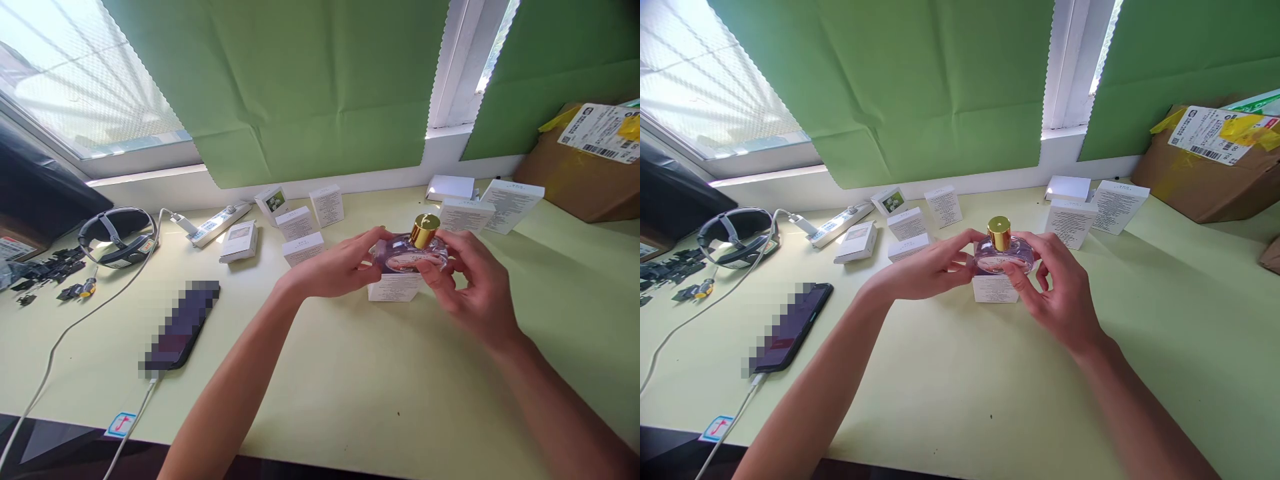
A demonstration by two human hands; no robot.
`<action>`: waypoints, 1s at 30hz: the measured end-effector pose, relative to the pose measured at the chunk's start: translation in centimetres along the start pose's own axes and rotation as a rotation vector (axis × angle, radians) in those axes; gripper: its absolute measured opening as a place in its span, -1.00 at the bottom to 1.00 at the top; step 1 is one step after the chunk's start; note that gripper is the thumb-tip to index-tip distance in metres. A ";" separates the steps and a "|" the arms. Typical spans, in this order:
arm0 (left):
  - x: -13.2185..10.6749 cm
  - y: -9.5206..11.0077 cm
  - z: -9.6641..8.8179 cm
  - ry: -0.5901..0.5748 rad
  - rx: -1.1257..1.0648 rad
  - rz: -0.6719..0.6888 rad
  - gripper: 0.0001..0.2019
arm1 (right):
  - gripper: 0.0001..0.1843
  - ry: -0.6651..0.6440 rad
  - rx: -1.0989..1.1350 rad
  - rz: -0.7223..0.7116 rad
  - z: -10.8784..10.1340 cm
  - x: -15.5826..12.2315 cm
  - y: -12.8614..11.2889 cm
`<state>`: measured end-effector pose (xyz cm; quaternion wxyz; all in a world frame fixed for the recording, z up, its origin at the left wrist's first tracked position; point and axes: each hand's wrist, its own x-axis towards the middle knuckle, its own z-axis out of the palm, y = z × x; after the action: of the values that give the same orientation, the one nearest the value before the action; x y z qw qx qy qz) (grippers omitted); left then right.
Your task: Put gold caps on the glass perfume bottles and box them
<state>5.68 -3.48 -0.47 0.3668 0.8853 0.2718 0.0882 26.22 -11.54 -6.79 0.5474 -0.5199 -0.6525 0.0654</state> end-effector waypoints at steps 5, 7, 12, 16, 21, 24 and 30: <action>0.0 -0.4 -0.1 0.008 -0.004 0.083 -0.54 | -0.59 -0.037 -0.066 -0.021 0.0 -0.1 0.0; 0.0 -0.6 -0.1 -0.002 -0.003 0.099 -0.53 | -0.60 -0.040 -0.074 -0.025 0.0 -0.2 0.0; -0.1 -0.8 -0.3 -0.037 -0.037 0.107 -0.52 | -0.62 -0.065 -0.098 0.005 0.2 -0.4 0.1; -0.4 -0.2 -0.7 -0.060 -0.119 0.137 -0.49 | -0.63 -0.103 -0.130 0.018 0.3 -0.4 0.3; -0.6 -0.2 -1.0 -0.073 -0.213 0.136 -0.46 | -0.61 -0.117 -0.115 -0.026 0.4 -0.3 0.4; -0.5 -0.7 -1.1 -0.074 -0.250 0.113 -0.46 | -0.60 -0.137 -0.103 -0.014 0.5 -0.2 0.6; -0.2 -1.0 -0.8 -0.024 -0.289 0.113 -0.57 | -0.56 -0.154 -0.046 0.165 0.5 -0.2 1.7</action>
<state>4.86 -2.53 -0.57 0.4880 0.8382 0.2014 0.1364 26.84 -10.73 -8.21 0.4763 -0.5778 -0.6489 0.1349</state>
